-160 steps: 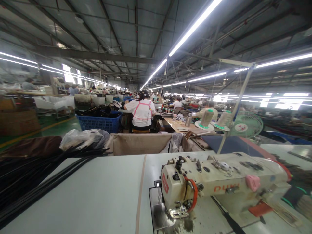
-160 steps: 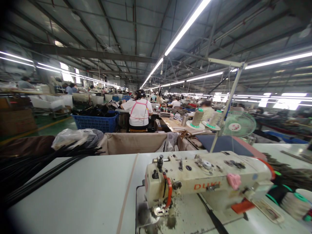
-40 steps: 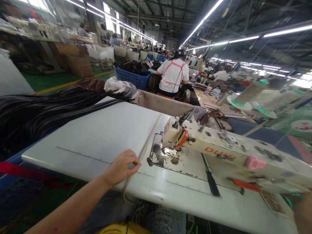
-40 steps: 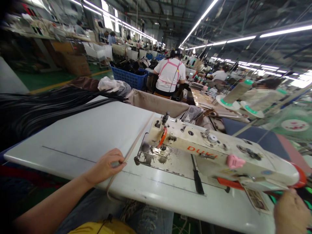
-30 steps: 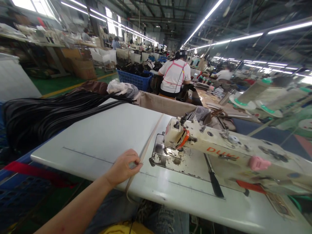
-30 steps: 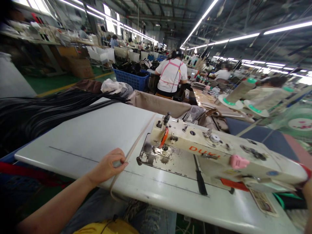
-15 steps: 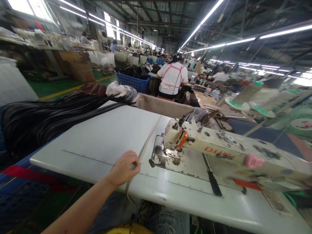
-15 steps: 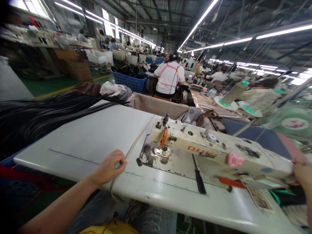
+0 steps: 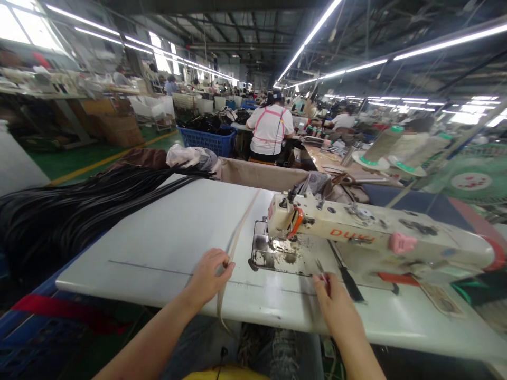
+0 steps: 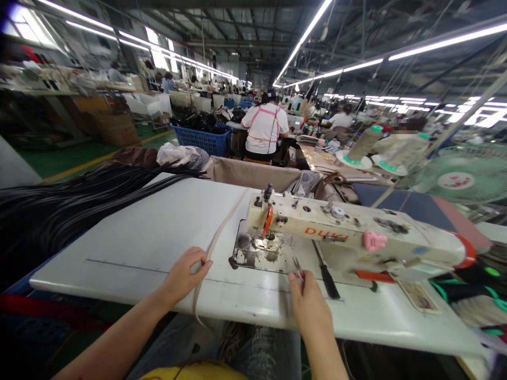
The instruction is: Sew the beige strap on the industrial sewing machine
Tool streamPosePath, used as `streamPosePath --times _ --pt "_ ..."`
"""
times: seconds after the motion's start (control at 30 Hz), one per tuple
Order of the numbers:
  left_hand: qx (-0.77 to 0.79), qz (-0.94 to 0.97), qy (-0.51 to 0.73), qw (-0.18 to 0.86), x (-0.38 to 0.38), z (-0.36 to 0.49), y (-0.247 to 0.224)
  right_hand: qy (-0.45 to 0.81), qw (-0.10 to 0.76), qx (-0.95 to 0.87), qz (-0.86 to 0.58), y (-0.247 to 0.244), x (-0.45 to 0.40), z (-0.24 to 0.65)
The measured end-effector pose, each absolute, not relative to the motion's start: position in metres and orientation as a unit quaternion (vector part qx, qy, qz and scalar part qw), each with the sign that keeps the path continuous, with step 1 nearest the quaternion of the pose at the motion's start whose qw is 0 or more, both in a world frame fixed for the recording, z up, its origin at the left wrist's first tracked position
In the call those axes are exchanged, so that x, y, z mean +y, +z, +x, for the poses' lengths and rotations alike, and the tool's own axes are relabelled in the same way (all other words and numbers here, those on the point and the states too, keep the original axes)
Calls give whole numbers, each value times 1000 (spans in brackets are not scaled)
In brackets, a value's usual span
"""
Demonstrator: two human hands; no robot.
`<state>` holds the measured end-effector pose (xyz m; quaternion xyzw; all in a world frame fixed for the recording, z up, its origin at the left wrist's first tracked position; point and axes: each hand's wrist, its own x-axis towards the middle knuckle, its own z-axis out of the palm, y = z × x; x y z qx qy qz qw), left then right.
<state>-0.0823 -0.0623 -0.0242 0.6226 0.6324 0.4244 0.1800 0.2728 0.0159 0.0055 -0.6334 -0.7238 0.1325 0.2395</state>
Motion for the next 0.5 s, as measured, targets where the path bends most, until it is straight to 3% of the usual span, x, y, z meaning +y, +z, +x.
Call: streamPosePath --times 0.13,0.3,0.5 --pt "603 580 471 278 -69 -94 -20 180 34 -763 -620 12 5 210" --pt "525 432 565 468 -87 -102 -19 157 -19 -760 -630 24 5 160" --pt "472 273 644 537 -102 -104 -11 95 -49 -752 -650 28 6 125"
